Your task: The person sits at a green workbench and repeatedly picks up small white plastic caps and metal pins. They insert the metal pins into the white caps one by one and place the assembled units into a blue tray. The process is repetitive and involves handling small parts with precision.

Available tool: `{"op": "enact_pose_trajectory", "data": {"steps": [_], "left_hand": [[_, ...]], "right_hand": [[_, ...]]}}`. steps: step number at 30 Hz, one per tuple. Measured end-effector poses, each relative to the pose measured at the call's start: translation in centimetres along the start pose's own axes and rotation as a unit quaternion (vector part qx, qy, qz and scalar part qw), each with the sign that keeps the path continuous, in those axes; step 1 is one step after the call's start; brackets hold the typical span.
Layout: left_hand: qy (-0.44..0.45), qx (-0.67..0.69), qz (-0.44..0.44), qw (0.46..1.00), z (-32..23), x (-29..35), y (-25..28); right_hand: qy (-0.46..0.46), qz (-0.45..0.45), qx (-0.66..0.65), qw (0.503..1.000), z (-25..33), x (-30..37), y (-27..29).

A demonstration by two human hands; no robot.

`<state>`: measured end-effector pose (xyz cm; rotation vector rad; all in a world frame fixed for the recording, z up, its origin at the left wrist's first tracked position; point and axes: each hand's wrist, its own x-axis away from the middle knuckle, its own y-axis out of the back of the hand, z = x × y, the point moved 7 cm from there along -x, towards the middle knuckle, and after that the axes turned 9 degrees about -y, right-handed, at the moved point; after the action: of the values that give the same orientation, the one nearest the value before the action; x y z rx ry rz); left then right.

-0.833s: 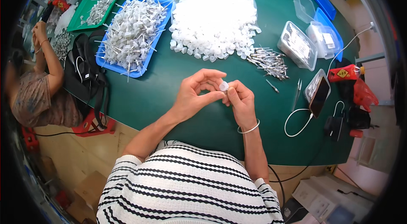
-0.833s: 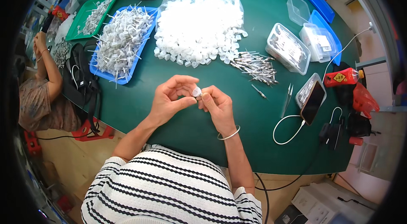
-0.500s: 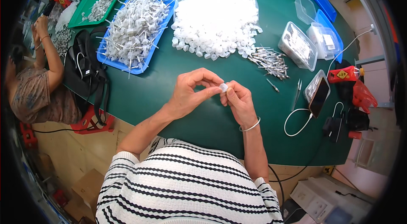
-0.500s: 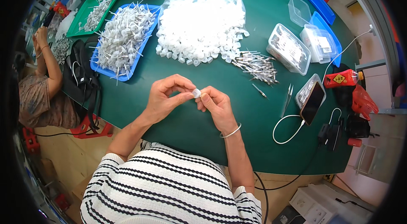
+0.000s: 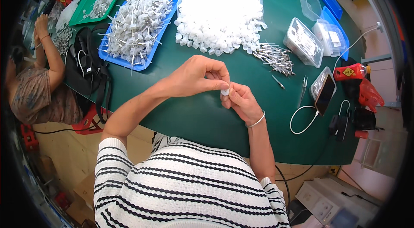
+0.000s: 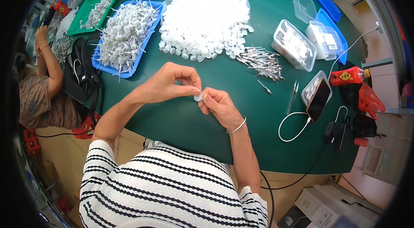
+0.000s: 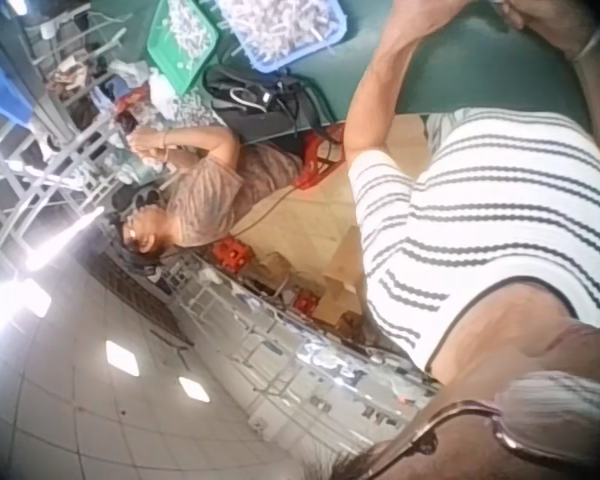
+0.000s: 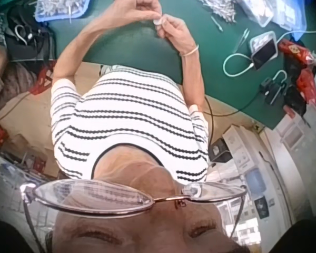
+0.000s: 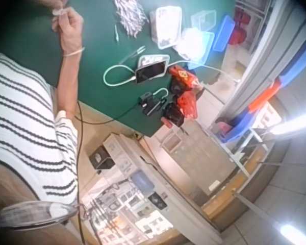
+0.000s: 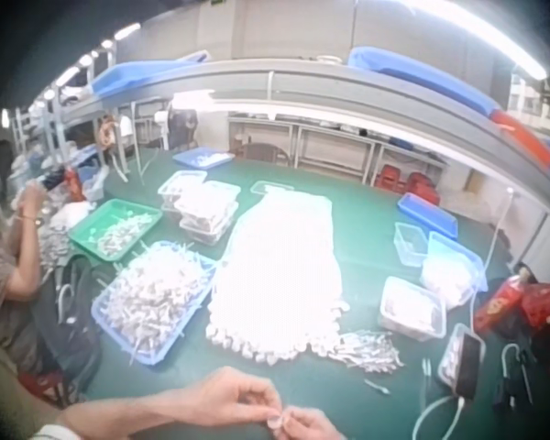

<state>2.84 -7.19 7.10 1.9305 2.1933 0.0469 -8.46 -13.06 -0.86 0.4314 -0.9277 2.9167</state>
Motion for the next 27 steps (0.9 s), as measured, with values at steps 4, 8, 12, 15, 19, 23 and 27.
{"op": "enact_pose_trajectory", "data": {"steps": [4, 8, 12, 15, 19, 23, 27], "left_hand": [[0.076, 0.132, 0.052, 0.987, 1.3, -0.1, -0.7], [0.123, 0.176, 0.086, 0.973, 2.1, -0.3, -1.5], [0.120, 0.206, 0.059, 0.969, 3.0, -0.2, -1.7], [0.135, 0.226, 0.003, 0.965, 3.4, 1.1, -1.4], [0.116, 0.168, -0.119, 0.972, 3.8, 4.4, 0.8], [0.017, -0.022, -0.278, 0.960, 0.0, 8.7, 5.1], [-0.146, -0.456, -0.389, 0.787, -6.3, 12.3, 9.6]], "right_hand": [[-0.014, 0.041, -0.038, 0.998, -0.7, -0.1, -0.3], [-0.016, 0.051, -0.055, 0.997, -0.6, 0.2, -0.8], [-0.027, 0.027, -0.022, 0.999, 0.1, 0.3, -1.1], [-0.034, 0.028, 0.031, 0.999, -1.0, -0.3, 0.3], [0.222, -0.381, 0.557, 0.703, 7.3, 4.5, 0.0], [0.162, -0.520, 0.652, 0.528, 9.1, 8.4, 5.0], [0.128, -0.495, 0.687, 0.517, 8.2, 7.8, 7.1]]}}
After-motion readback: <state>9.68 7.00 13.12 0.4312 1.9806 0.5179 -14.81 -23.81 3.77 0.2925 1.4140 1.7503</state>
